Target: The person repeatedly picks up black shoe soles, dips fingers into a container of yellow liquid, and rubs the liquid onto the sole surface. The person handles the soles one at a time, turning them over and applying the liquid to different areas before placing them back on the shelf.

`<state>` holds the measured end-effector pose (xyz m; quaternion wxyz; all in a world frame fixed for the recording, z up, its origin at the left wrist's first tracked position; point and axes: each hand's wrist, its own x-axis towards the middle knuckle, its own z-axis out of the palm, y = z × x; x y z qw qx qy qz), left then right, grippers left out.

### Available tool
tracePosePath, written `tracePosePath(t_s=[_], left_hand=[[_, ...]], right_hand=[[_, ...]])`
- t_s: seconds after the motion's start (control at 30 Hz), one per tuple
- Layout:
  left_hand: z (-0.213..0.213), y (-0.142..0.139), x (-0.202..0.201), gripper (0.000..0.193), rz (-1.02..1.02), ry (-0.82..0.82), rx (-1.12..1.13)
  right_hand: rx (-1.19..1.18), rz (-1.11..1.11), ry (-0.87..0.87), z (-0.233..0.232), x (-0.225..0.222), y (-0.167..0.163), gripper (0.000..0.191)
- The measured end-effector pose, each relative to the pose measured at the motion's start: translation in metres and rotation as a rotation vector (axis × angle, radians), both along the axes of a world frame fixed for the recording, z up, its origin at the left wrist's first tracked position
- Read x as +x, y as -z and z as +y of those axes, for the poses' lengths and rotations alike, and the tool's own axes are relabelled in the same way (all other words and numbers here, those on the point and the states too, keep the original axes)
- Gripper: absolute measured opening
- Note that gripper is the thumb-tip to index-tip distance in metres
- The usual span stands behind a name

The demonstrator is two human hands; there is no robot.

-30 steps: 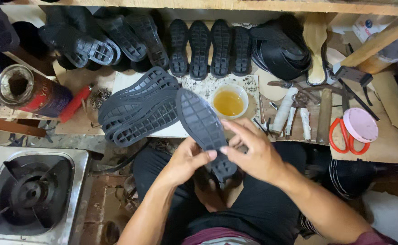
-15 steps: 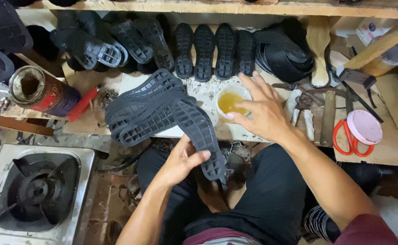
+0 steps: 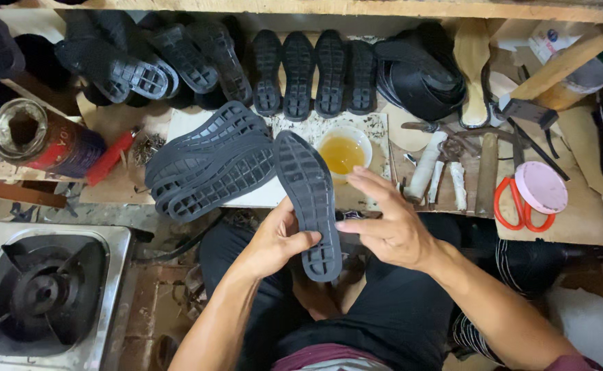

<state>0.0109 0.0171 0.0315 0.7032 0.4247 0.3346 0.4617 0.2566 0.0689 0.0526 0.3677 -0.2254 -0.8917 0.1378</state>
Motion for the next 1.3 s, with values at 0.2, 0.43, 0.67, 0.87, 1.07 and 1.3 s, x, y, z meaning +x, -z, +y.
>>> tracePosePath(t_s=[0.2,0.43,0.67,0.87,1.07,1.3], left_hand=[[0.005,-0.004,0.006,0.07,-0.011,0.054,0.037],[0.009,-0.004,0.004,0.065,-0.015,-0.032,0.026],[0.016,0.005,0.001,0.054,-0.051,-0.161,0.054],[0.014,0.0,-0.01,0.054,0.008,-0.175,-0.044],[0.008,-0.011,-0.011,0.064,0.103,-0.194,-0.014],[0.009,-0.003,-0.013,0.062,-0.034,-0.172,-0.005]], right_hand=[[-0.008,-0.018,0.169,-0.005,-0.002,0.001,0.042],[0.197,0.029,0.049,-0.008,0.002,-0.001,0.037],[0.207,-0.073,0.012,-0.016,0.001,-0.004,0.037],[0.097,-0.255,0.299,0.022,0.004,-0.014,0.037],[-0.042,-0.28,0.313,0.045,-0.007,-0.019,0.025],[-0.145,-0.065,0.003,0.006,-0.017,-0.013,0.042]])
